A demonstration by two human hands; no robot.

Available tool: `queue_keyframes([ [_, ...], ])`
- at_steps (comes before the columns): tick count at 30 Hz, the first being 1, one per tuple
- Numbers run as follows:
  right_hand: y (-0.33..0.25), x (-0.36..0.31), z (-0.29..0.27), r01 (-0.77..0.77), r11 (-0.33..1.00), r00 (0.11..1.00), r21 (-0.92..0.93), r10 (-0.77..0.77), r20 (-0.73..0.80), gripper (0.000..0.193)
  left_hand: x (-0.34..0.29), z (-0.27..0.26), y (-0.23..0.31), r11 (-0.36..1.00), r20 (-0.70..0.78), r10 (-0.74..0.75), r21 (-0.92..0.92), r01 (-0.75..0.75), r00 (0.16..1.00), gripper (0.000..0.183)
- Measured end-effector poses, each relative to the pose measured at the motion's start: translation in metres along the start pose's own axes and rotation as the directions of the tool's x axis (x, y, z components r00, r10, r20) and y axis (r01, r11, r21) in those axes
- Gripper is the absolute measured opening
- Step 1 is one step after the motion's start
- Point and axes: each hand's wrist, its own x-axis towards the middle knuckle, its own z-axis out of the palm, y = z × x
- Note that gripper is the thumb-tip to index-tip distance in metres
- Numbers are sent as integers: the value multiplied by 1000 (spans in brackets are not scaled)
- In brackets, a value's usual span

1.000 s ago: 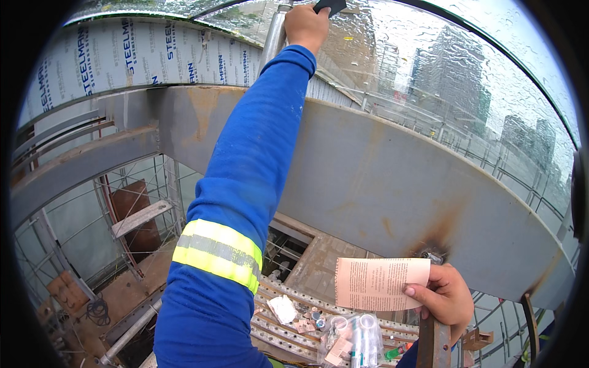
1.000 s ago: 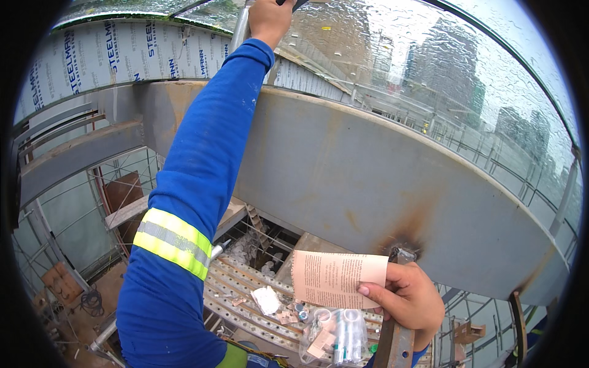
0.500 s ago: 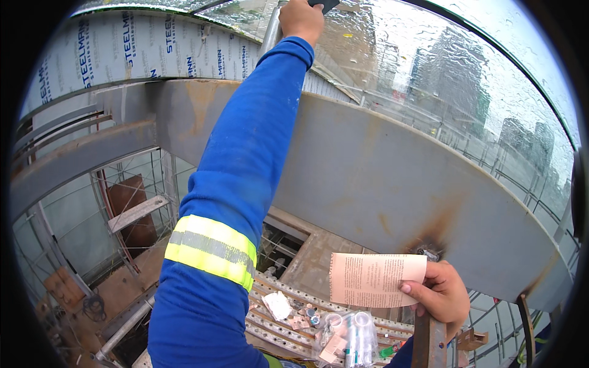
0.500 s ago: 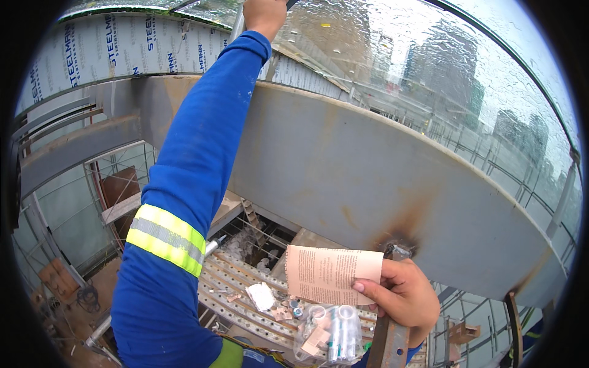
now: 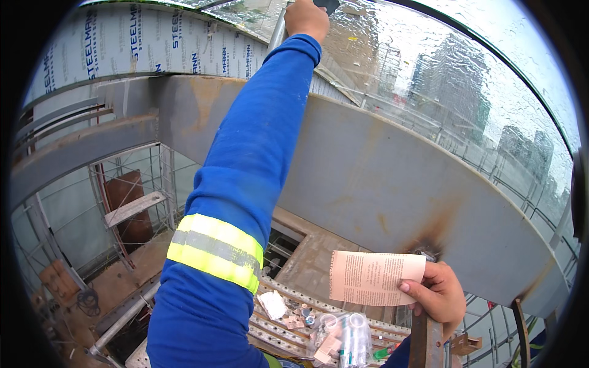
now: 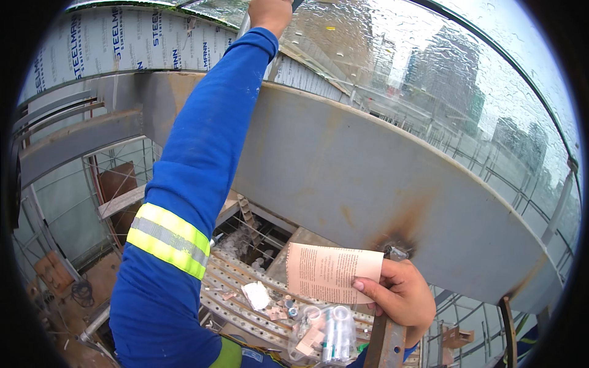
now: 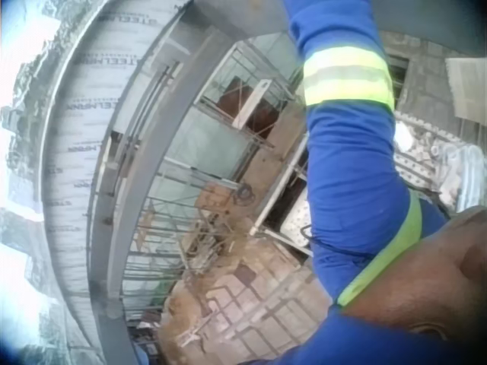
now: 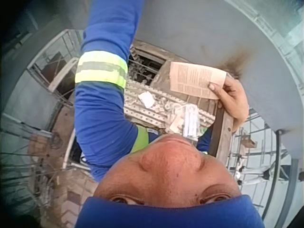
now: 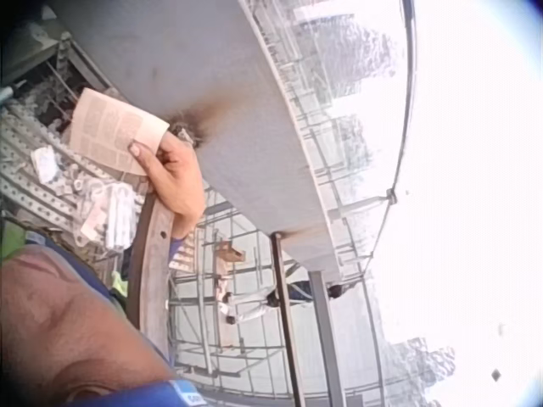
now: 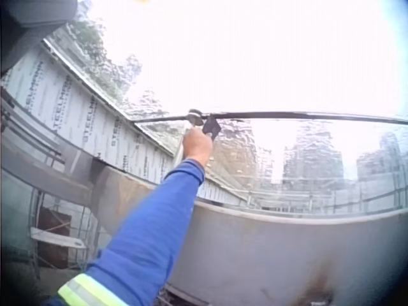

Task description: The person sets down a caulking gun, picks up a scraper blade and paper, and scrapes sealant from the glass canopy overhead, wiping residue onto the paper.

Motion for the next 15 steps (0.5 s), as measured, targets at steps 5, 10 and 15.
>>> queue_keyframes([
  [5,-3,1,3,-5,1000,1000,0,5,-2,20,2,-3,-4,999,-24,-15,-41,14,1000,29],
  [10,0,-1,-2,-16,1000,1000,4,16,-14,20,-5,-2,4,999,-10,37,-32,-38,999,27],
  [15,-1,0,0,-13,1000,1000,-4,13,-9,21,1,-2,-4,998,-57,68,4,-68,996,24],
])
